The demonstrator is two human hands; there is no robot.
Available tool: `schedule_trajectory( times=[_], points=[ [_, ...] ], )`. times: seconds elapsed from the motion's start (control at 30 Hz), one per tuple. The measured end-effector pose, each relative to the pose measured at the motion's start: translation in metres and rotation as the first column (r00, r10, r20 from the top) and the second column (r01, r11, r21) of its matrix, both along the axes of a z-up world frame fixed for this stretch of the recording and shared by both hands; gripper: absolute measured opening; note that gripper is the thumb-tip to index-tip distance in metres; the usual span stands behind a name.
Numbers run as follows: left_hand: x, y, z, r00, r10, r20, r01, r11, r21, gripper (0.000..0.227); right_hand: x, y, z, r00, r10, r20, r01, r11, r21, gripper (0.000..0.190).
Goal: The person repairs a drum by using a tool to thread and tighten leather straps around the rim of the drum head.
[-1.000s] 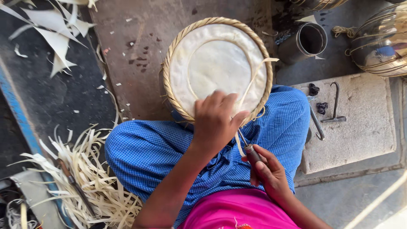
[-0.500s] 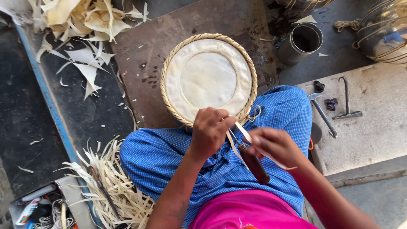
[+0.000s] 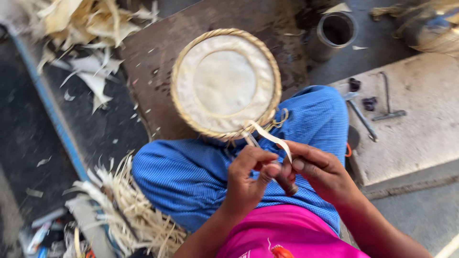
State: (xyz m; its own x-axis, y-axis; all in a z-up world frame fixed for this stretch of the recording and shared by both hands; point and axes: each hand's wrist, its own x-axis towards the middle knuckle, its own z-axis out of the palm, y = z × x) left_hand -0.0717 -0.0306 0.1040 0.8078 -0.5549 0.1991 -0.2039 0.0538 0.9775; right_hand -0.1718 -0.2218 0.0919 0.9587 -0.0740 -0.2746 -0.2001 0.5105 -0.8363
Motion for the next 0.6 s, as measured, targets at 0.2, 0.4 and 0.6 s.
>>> schedule_trajectory(
  times=[0.2, 0.4, 0.6],
  points=[
    [-0.001, 0.004, 0.008, 0.986, 0.018, 0.168, -0.034, 0.995, 0.096, 0.012, 0.012, 0.010, 0.022, 0.956, 0.265, 0.124, -0.052, 0.572, -0.819, 0.050],
    [0.025, -0.003, -0.024, 0.870, 0.104, 0.482, -0.199, 0.969, 0.149, 0.008, 0.012, 0.005, -0.010, 0.986, 0.117, -0.120, -0.164, 0.819, -0.551, 0.054],
    [0.073, 0.015, -0.062, 0.788, 0.288, 0.544, -0.468, 0.854, 0.226, 0.015, 0.016, 0.015, -0.021, 0.993, 0.105, -0.053, -0.101, 0.533, -0.840, 0.064]
  ],
)
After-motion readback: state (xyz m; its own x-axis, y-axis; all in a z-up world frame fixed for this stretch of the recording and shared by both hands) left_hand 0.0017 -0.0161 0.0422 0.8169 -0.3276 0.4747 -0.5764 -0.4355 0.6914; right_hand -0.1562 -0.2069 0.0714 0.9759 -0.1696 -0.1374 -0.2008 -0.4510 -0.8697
